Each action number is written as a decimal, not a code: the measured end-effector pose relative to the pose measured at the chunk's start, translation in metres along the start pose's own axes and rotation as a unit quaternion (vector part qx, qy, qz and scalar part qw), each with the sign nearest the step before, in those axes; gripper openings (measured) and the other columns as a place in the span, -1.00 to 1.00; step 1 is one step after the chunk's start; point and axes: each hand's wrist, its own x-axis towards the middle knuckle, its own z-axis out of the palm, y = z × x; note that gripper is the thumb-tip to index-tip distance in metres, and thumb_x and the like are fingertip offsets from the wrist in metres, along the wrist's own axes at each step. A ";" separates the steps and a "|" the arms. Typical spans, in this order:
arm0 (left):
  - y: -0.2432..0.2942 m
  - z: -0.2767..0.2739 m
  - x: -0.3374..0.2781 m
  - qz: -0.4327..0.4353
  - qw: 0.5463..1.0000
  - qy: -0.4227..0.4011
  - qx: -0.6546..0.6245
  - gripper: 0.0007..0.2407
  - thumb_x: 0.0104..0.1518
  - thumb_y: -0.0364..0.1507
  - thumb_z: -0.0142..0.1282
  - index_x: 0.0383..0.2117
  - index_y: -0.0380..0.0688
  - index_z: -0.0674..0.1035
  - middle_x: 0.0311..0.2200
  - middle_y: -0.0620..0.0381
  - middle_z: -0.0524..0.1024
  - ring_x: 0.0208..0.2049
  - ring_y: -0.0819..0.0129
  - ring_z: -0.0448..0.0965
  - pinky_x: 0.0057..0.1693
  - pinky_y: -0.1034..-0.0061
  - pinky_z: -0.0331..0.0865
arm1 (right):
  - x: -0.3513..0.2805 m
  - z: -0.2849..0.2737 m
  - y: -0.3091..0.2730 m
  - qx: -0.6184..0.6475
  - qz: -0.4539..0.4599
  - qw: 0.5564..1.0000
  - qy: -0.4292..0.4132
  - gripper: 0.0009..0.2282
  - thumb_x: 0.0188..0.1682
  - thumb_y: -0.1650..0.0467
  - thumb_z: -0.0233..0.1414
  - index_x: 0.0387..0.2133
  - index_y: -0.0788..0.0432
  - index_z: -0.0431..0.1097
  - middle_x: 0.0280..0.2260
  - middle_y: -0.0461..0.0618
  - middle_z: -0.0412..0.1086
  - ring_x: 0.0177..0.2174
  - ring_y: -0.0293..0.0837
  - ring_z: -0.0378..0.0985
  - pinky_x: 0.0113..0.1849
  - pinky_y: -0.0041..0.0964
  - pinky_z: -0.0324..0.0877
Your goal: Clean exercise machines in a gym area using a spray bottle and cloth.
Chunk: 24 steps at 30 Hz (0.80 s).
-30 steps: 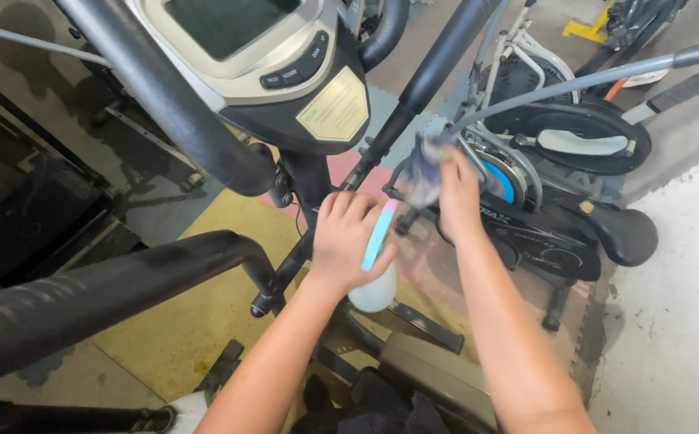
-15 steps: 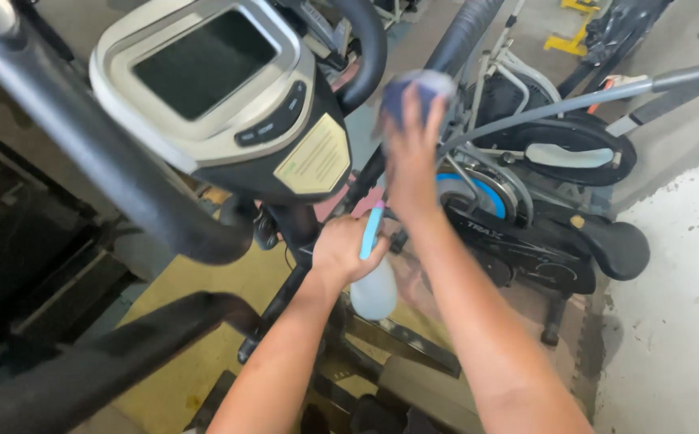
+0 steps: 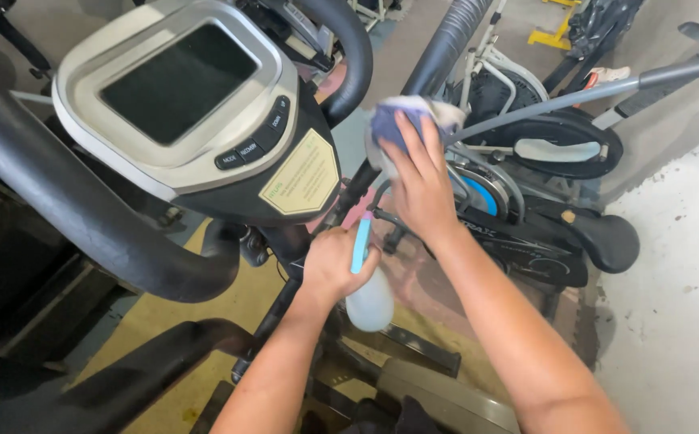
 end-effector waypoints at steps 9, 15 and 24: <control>0.008 -0.010 0.000 -0.008 1.000 0.018 -0.019 -0.78 0.02 -0.27 0.10 -0.43 -0.18 0.59 -0.55 -0.19 0.53 -0.42 -0.17 0.55 -0.20 0.02 0.43 | 0.092 -0.013 0.086 -0.084 -0.063 0.990 -0.096 -0.66 -0.03 0.63 0.02 0.02 0.22 0.46 0.34 0.19 0.17 0.39 0.28 -0.04 0.31 0.18 0.02; 0.002 -0.002 -0.001 0.033 0.998 0.042 -0.023 -0.81 0.00 -0.28 0.12 -0.48 -0.14 0.59 -0.53 -0.09 0.56 -0.40 -0.12 0.57 -0.21 0.04 0.42 | 0.147 -0.023 0.124 -0.047 0.036 0.997 -0.058 -0.68 0.07 0.61 0.01 0.09 0.17 0.42 0.24 0.15 0.28 0.31 0.27 0.19 0.32 0.11 0.13; 0.015 -0.014 -0.002 0.017 0.998 0.031 -0.043 -0.82 -0.01 -0.30 0.12 -0.45 -0.14 0.58 -0.51 -0.07 0.57 -0.39 -0.10 0.57 -0.21 0.08 0.43 | 0.111 0.050 0.160 0.096 0.183 0.960 0.187 -0.64 0.25 0.53 -0.10 0.29 -0.03 0.19 0.27 0.15 0.18 0.21 0.15 0.30 0.30 -0.12 0.22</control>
